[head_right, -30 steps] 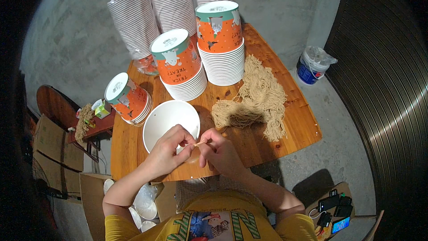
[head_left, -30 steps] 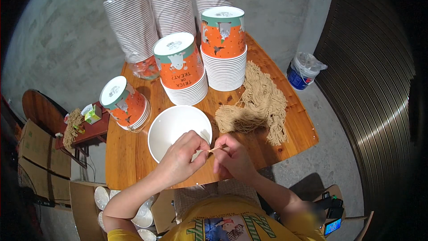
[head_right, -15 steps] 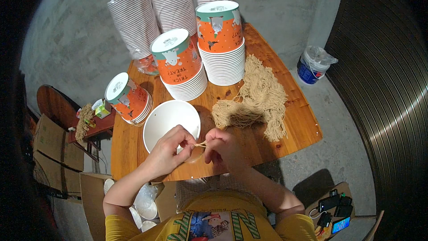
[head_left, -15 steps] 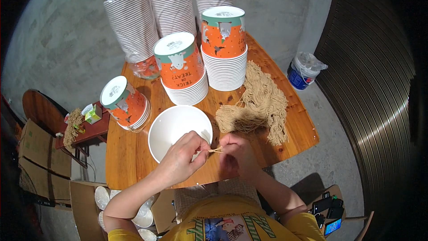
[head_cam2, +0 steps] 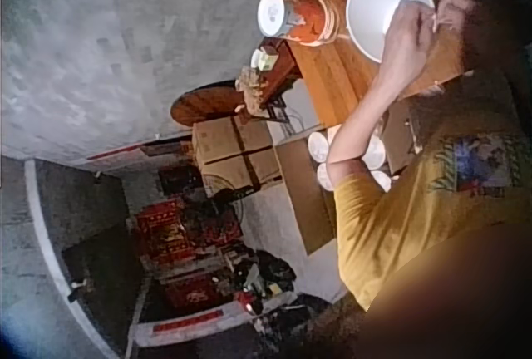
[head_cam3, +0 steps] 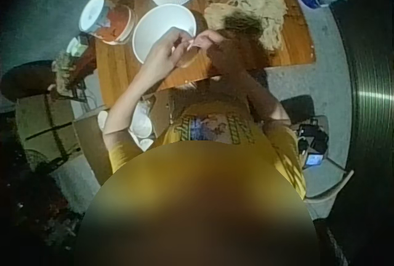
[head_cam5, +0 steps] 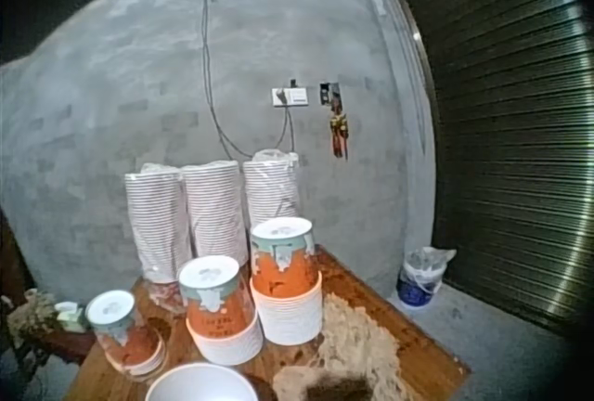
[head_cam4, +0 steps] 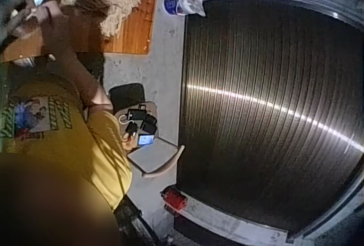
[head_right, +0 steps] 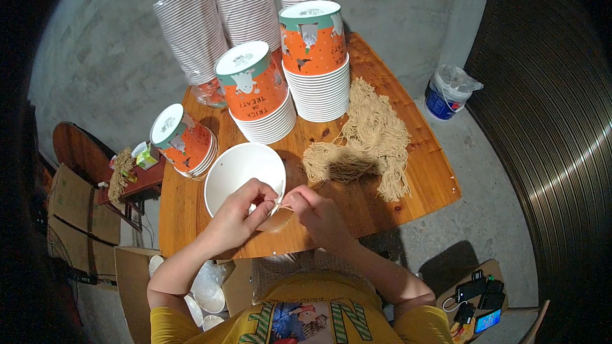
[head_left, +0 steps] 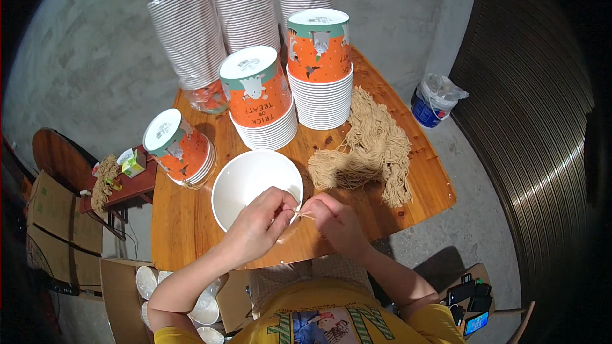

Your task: Attaching thin string handles to decorated paper cups.

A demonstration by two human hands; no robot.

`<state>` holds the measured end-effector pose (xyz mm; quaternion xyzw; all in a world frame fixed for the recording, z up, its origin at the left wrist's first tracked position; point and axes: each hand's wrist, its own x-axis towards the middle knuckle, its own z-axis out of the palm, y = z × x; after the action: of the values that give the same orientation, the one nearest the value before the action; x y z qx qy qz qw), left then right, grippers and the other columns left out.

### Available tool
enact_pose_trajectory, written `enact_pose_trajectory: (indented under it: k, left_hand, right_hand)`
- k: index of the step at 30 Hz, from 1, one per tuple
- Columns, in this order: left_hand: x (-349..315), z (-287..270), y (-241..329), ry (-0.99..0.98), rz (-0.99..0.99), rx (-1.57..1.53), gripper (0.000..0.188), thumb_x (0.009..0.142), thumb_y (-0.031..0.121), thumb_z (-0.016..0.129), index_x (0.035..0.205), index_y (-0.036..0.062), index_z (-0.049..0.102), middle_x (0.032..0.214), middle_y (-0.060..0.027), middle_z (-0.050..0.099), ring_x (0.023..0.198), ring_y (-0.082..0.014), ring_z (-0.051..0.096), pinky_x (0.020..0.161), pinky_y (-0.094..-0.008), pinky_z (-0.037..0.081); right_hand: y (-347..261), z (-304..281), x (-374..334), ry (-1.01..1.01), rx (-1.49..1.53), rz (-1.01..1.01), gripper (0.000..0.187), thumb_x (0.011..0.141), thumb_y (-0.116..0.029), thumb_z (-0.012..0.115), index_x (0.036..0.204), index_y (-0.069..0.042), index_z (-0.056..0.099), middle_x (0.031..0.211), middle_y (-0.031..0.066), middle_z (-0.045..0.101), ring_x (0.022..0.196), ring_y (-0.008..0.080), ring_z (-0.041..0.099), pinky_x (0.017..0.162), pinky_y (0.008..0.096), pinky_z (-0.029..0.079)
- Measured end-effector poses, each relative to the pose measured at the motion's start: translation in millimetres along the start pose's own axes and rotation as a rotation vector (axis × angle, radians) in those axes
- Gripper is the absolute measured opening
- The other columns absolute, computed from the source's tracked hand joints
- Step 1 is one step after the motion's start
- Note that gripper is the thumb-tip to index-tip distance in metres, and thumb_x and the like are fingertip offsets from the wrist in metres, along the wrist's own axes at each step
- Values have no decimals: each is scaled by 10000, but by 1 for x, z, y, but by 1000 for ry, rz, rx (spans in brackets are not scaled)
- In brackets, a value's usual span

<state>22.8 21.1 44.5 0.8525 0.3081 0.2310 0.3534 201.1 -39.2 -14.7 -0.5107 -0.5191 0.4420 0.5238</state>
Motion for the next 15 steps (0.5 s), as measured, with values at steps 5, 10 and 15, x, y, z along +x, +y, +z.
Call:
enact_pose_trajectory:
  k: [5,10,15]
  left_hand:
    - [-1,0,-3,-15,18,-13,124,901,42,580,1000,23,509,888,-124,545,841,-283,577,726,-367,470]
    - [-1,-1,-5,-22,126,87,134,899,35,571,1012,24,499,909,-136,541,864,-316,567,740,-393,466]
    - [1,-3,-1,-16,243,199,175,877,4,582,1029,29,498,928,-149,539,905,-337,558,756,-395,468]
  right_hand:
    - [-4,4,-1,13,-93,-13,197,894,-253,615,908,-57,604,596,48,546,541,104,516,512,299,417]
    - [-10,8,-7,18,-260,-72,85,867,-160,645,885,-84,612,517,-56,417,487,28,386,462,244,324]
    - [2,10,-11,40,-371,-106,119,831,-138,682,892,-100,587,509,-2,459,464,48,427,460,254,349]
